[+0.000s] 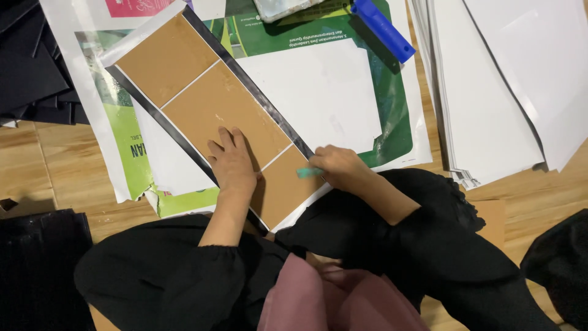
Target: Assemble folders by aligning cardboard panels on adhesive sheets and smoothing them with a tool
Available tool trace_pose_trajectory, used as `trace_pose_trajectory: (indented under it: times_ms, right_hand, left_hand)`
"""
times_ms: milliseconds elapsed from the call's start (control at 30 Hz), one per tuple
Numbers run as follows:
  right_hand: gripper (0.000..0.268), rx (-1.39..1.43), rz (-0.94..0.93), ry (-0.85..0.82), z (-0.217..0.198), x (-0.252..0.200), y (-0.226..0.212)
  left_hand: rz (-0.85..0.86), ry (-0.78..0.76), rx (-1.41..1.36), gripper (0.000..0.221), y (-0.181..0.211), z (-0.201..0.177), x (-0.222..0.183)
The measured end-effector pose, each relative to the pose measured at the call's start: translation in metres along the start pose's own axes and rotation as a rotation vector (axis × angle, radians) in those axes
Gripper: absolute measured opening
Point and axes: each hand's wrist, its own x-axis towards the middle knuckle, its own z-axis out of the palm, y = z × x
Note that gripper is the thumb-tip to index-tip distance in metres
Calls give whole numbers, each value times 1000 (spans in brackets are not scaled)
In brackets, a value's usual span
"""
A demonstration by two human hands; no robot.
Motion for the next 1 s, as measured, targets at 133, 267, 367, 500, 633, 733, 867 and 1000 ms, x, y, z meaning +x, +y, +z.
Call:
trace_pose_trajectory:
  times_ms: [133, 267, 367, 500, 633, 733, 867, 1000]
  right_hand:
    - [16, 229, -69, -90, -16, -9, 8]
    - [24, 218, 65, 20, -32, 15, 26]
    - [26, 162, 33, -63, 7, 22, 33]
    - [22, 36, -37, -84, 15, -18, 19]
    - [24, 193, 19, -255, -44, -5, 0]
    - [31, 440, 81, -131, -82, 45, 1]
    - [34, 451, -4, 226, -76, 152, 27]
    - [25, 430, -57, 378, -94, 256, 12]
  left_hand:
    - [14, 32, -54, 116, -5, -2, -2]
    - [16, 68, -37, 122, -6, -9, -6]
    - [32, 63, -36, 123, -10, -4, -3]
    - [45, 60, -11, 121, -13, -7, -5]
    - [74, 72, 67, 122, -16, -8, 0]
    - [81, 96, 91, 122, -14, -13, -1]
    - [85, 229, 164, 121, -13, -15, -2]
    - [-1, 259, 280, 131, -9, 12, 17]
